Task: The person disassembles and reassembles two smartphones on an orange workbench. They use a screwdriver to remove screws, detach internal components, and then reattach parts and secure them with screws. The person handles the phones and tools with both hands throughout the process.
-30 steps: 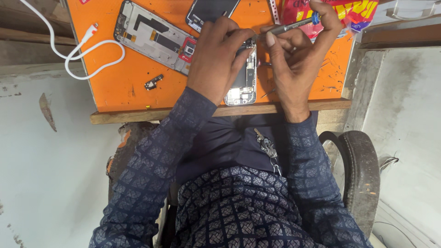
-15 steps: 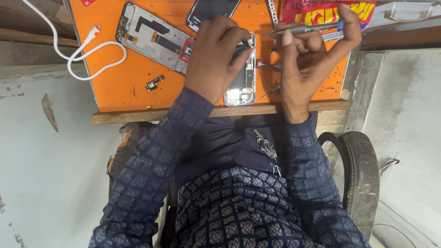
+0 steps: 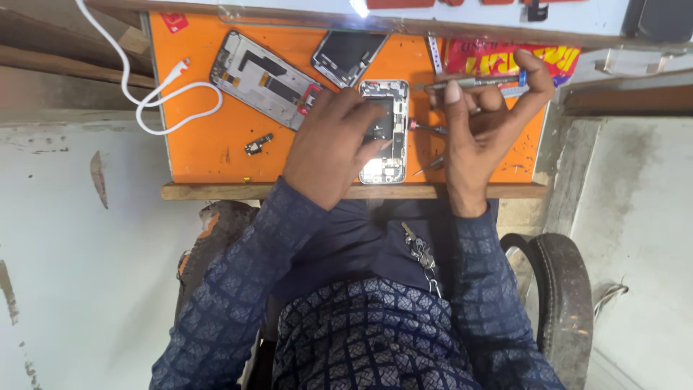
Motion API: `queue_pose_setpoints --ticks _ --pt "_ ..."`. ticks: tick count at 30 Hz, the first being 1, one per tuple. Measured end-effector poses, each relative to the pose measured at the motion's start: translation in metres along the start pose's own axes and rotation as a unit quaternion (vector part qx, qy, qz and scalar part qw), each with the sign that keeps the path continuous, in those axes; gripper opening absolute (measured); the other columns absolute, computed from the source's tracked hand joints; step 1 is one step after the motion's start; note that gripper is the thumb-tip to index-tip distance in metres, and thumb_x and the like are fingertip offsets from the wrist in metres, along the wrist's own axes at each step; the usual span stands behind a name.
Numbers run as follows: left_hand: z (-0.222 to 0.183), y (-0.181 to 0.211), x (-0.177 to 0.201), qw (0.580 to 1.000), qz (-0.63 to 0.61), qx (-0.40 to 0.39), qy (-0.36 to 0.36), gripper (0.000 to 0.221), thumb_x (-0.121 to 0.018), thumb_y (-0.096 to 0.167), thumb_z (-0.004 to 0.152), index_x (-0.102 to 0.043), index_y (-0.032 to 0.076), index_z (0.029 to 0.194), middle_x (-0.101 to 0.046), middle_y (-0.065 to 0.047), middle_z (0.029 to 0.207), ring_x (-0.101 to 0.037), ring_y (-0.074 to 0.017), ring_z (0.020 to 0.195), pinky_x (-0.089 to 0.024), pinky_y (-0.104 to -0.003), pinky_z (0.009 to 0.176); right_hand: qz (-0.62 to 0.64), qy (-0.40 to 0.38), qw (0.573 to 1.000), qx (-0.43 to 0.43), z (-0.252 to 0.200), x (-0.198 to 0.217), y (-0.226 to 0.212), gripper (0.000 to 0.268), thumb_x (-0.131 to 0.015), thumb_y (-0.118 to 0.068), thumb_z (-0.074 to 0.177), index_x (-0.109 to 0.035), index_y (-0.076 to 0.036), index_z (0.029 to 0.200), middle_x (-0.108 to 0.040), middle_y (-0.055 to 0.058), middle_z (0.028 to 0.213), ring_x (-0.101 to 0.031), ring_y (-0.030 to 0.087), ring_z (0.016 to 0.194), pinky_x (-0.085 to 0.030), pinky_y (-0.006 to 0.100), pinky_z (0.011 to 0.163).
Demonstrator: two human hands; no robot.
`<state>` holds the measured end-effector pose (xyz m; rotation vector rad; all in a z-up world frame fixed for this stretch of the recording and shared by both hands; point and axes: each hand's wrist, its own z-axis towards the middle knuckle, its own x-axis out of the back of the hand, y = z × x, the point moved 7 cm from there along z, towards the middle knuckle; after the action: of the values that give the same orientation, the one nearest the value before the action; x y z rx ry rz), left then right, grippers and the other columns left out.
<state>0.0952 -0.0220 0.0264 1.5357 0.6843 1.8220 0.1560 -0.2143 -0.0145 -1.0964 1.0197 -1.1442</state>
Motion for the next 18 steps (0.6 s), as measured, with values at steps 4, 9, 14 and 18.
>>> queue_pose_setpoints --ticks 4,9,14,18 --pt "-0.014 -0.012 0.022 0.994 -0.026 0.057 0.085 0.021 -0.078 0.012 0.090 -0.070 0.006 0.109 -0.064 -0.010 0.107 -0.060 -0.0320 0.104 -0.051 -0.043 0.089 0.026 0.000 0.999 -0.029 -0.005 -0.012 -0.007 0.060 -0.069 0.008 0.121 -0.026 -0.015 0.156 -0.072 0.015 0.097 -0.071 0.020 0.091 -0.056 0.032 0.088" --pt "-0.043 -0.039 0.062 0.969 -0.033 0.139 0.200 0.014 -0.074 0.002 0.096 -0.071 0.005 0.108 -0.066 -0.009 0.103 -0.067 -0.0234 0.086 -0.054 -0.035 0.074 0.060 -0.030 0.997 -0.036 -0.010 -0.048 -0.003 0.060 -0.069 0.009 0.115 -0.026 -0.013 0.150 -0.071 0.014 0.103 -0.073 0.020 0.095 -0.063 0.035 0.091" --pt "-0.044 -0.065 0.071 0.953 -0.057 0.180 0.237 0.007 -0.075 0.005 0.098 -0.072 0.005 0.105 -0.066 -0.008 0.099 -0.065 -0.0178 0.070 -0.051 -0.032 0.063 0.000 -0.092 0.996 -0.017 -0.016 -0.080 0.004 0.055 -0.066 0.010 0.117 -0.027 -0.012 0.149 -0.068 0.015 0.115 -0.068 0.019 0.105 -0.058 0.029 0.096" --pt "-0.038 -0.064 0.063 0.961 -0.041 0.151 0.228 0.007 -0.074 0.007 0.099 -0.072 0.005 0.105 -0.066 -0.007 0.098 -0.064 -0.0208 0.075 -0.052 -0.033 0.063 -0.034 -0.106 0.993 -0.025 -0.014 -0.089 0.007 0.055 -0.065 0.009 0.116 -0.025 -0.011 0.149 -0.068 0.015 0.116 -0.071 0.018 0.109 -0.057 0.027 0.095"
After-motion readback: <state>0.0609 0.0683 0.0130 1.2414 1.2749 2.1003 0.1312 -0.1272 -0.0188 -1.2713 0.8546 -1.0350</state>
